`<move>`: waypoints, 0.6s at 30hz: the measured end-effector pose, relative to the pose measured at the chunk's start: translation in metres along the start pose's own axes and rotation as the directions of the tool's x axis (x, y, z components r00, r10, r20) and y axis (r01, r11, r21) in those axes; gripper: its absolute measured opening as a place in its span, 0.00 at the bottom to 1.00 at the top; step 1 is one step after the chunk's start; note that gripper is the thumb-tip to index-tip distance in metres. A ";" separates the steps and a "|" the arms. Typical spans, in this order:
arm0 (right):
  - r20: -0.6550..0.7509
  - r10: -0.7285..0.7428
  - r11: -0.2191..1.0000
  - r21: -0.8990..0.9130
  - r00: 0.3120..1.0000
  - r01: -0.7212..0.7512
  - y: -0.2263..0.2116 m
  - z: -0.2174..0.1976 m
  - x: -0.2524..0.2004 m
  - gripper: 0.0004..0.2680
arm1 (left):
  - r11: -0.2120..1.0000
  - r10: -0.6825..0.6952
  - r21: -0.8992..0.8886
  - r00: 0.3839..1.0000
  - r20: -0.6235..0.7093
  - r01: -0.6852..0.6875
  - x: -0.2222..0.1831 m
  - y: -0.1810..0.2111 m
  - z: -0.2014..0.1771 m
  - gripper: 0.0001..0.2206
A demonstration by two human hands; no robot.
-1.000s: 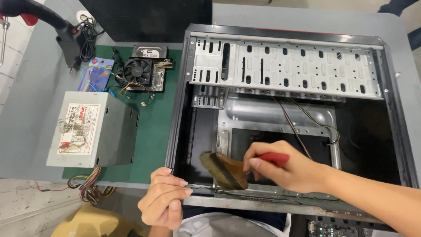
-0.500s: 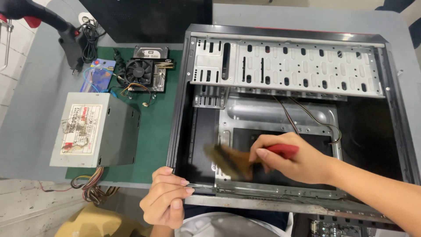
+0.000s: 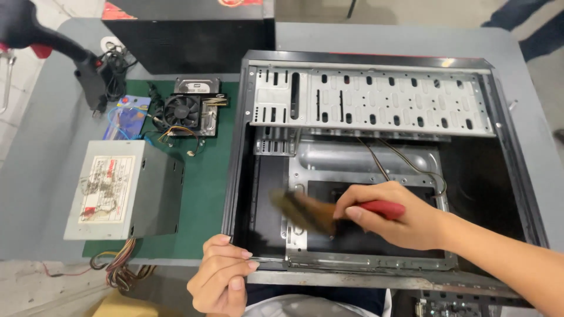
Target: Cleaning the interior of an empty computer case using a paintbrush to remove dust
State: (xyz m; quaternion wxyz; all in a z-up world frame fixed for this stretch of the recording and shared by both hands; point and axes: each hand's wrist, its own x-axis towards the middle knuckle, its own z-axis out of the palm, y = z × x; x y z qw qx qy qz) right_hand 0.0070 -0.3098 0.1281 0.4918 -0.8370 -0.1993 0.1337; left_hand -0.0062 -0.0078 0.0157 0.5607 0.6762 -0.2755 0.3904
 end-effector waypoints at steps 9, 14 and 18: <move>0.053 -0.334 0.504 -0.834 0.941 0.226 0.015 0.014 0.023 0.11 | 0.995 0.076 -0.060 0.996 0.037 -0.074 0.007 -0.004 -0.005 0.16; 0.107 0.121 0.892 -0.447 0.987 -0.061 0.018 0.029 0.030 0.11 | 0.994 0.086 -0.073 0.996 0.019 -0.084 0.002 -0.009 -0.005 0.16; 0.155 0.394 0.904 0.115 0.906 -0.413 -0.012 0.030 0.029 0.11 | 0.993 0.073 -0.091 0.997 0.033 -0.070 0.002 -0.010 -0.006 0.16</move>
